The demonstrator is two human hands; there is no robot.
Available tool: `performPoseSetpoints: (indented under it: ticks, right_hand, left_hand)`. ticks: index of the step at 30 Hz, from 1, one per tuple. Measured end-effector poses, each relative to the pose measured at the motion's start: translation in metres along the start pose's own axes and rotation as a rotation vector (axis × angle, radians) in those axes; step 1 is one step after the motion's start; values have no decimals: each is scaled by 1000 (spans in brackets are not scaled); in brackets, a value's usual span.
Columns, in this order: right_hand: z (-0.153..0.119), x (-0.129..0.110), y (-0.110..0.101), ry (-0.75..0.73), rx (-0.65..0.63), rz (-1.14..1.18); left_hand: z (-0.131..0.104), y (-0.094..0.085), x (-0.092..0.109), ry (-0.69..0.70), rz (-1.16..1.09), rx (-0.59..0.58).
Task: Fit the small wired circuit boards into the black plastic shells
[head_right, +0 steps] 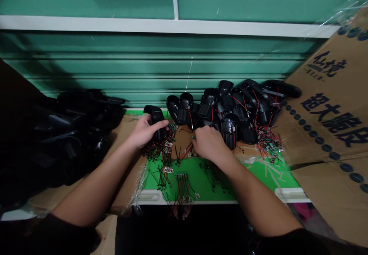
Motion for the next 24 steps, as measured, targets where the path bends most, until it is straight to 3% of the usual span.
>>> performPoseSetpoints:
  ticks: [2,5,9,14,20,24]
  right_hand:
    - [-1,5,-5,-27,-35,151]
    - [-4,6,-15,-148,-66,467]
    - [-11,4,-28,-250,-44,902]
    - [-12,-3,-26,-182,-91,1380]
    - [-3,-14,-19,-118,3,1512]
    - [0,-19,-10,-104,35,1542]
  left_hand:
    - [-5,14,-3,-64,-87,-153]
    - [-11,22,-2,-49,-116,-223]
    - [-15,23,-3,-76,-212,-183]
    - [-20,25,-2,-87,-319,-108]
    - [-32,36,8,76,-249,-145]
    - [-34,35,10,113,-149,-65]
Point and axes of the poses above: each hand's wrist, its own z-axis towards the middle knuckle, its own y-axis out of the palm, x = y × z, the point moved 5 cm from there along z, towards the middle knuckle, and after that the axes turned 2 degrees about -x, right-handed, at the moved point
